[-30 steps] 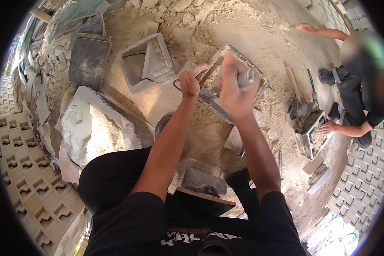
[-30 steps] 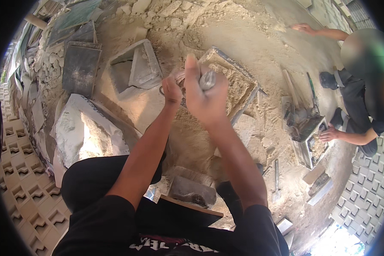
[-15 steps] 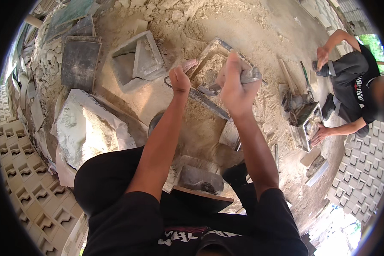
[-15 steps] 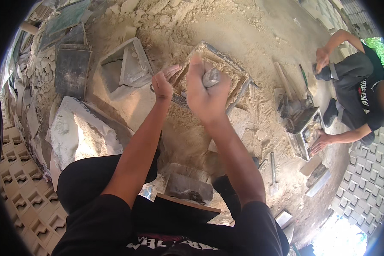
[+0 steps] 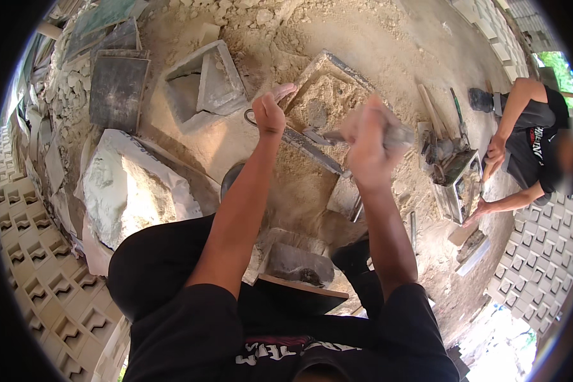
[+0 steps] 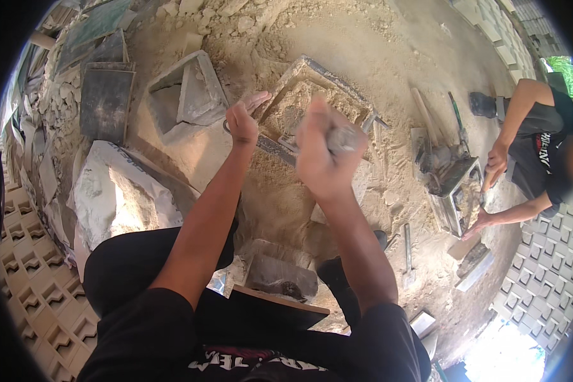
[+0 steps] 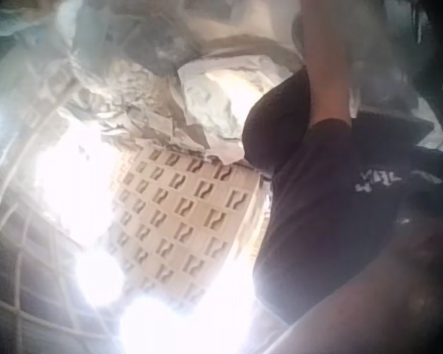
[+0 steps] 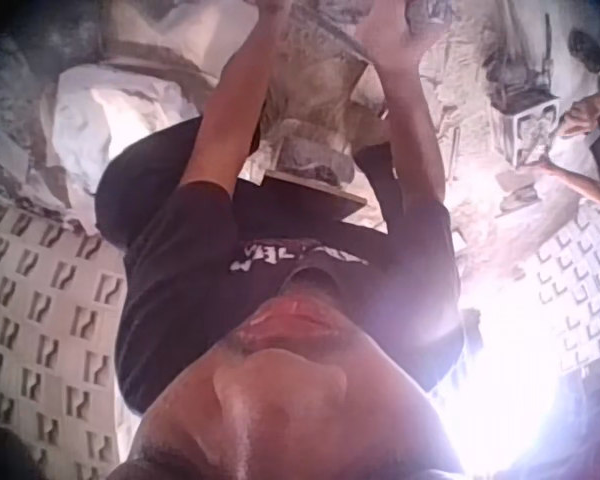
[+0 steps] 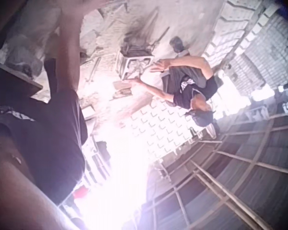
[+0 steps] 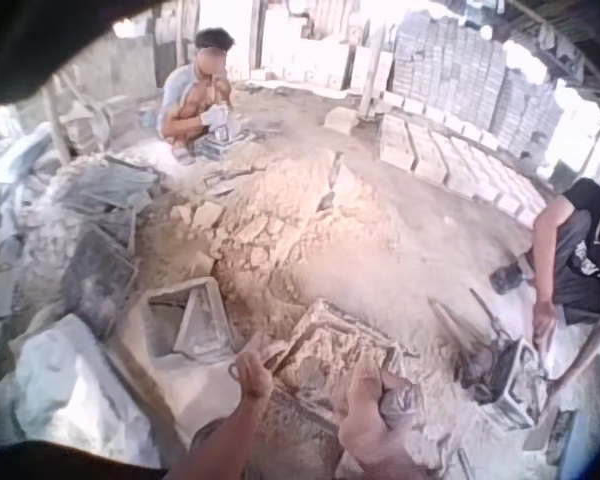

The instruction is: The person fills a square metal mold with a sandy mixture, tamps it down using a mallet and a trowel handle, and smooths the top surface by hand.

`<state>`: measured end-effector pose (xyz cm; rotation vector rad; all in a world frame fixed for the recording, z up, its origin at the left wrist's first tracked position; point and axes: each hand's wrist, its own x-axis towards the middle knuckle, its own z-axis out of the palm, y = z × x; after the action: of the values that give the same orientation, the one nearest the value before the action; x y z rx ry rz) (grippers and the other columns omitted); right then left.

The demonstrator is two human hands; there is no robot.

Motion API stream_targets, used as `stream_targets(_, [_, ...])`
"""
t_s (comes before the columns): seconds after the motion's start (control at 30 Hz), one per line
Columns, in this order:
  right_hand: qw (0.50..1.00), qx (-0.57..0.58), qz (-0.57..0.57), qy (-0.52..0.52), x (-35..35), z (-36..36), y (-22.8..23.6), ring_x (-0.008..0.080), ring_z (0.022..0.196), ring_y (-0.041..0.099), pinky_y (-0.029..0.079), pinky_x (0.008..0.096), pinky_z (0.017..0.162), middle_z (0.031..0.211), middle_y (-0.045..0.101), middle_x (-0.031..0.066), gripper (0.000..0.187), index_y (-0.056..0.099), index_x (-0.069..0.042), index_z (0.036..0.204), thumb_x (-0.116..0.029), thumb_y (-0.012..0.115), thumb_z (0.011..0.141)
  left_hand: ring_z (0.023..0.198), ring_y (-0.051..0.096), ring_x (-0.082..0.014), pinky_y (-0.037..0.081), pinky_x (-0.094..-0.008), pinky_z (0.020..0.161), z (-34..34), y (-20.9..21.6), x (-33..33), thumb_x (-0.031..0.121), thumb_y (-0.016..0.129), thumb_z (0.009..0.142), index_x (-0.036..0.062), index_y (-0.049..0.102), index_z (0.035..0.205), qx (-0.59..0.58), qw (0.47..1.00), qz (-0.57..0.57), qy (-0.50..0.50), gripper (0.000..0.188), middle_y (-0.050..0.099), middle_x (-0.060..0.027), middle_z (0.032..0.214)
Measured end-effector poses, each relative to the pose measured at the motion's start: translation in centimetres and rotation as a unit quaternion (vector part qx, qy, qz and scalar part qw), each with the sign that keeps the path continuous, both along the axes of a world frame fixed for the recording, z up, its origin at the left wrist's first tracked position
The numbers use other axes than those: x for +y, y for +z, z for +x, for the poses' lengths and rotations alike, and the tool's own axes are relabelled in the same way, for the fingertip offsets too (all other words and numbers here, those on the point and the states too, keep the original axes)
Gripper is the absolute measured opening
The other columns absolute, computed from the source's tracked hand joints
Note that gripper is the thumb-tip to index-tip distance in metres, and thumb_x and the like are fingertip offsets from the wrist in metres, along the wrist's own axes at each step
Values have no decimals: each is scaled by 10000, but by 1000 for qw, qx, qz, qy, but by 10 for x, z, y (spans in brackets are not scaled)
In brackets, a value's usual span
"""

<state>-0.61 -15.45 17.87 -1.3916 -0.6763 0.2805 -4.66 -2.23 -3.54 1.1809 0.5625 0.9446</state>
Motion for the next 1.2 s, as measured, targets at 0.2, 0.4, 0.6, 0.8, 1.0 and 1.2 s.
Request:
stream_targets(0.2, [999, 7, -30, -22, -15, -8, -1, 47, 450, 378, 283, 249, 406, 517, 470, -7, 434, 444, -48, 572, -86, 488, 1001, 957, 684, -322, 522, -374, 917, 2, -2, -1, 198, 259, 947, -137, 664, 988, 27, 998, 44, 22, 527, 696, -246, 982])
stream_targets(0.4, [1000, -8, -8, -27, -27, -10, -11, 48, 443, 368, 263, 257, 406, 510, 457, -9, 444, 438, -59, 569, -97, 458, 1011, 979, 677, -325, 510, -386, 937, 3, 2, -3, 204, 264, 936, -138, 663, 987, 39, 997, 65, 15, 528, 694, -251, 988])
stream_targets(0.6, [998, -41, -48, -26, -42, -3, -14, 60, 436, 393, 288, 259, 412, 498, 480, 8, 440, 459, -61, 568, -98, 446, 1006, 976, 678, -325, 505, -381, 942, 2, 4, -3, 213, 263, 937, -140, 661, 987, 32, 999, 33, 17, 535, 693, -253, 990])
stream_targets(0.8, [999, -15, -27, -29, -54, -6, 6, 66, 426, 393, 289, 262, 394, 502, 488, 24, 420, 463, -48, 565, -55, 454, 985, 967, 680, -322, 508, -372, 934, 2, -1, 0, 211, 268, 938, -143, 659, 977, 47, 996, 68, 23, 530, 692, -258, 989])
stream_targets(1.0, [998, 5, 60, -30, -67, -4, 3, 48, 406, 343, 232, 253, 362, 480, 434, 0, 418, 393, -78, 562, -31, 407, 978, 955, 683, -323, 519, -382, 914, 1, 0, -4, 198, 267, 935, -145, 659, 976, 39, 998, 51, 24, 522, 691, -260, 987])
stream_targets(1.2, [997, -74, 13, 21, -75, 9, -10, 74, 417, 314, 225, 272, 376, 496, 402, 0, 407, 390, -88, 588, -77, 370, 994, 924, 693, -300, 532, -364, 879, 4, -6, -3, 234, 274, 959, -101, 689, 957, 32, 996, 78, 38, 533, 714, -210, 946])
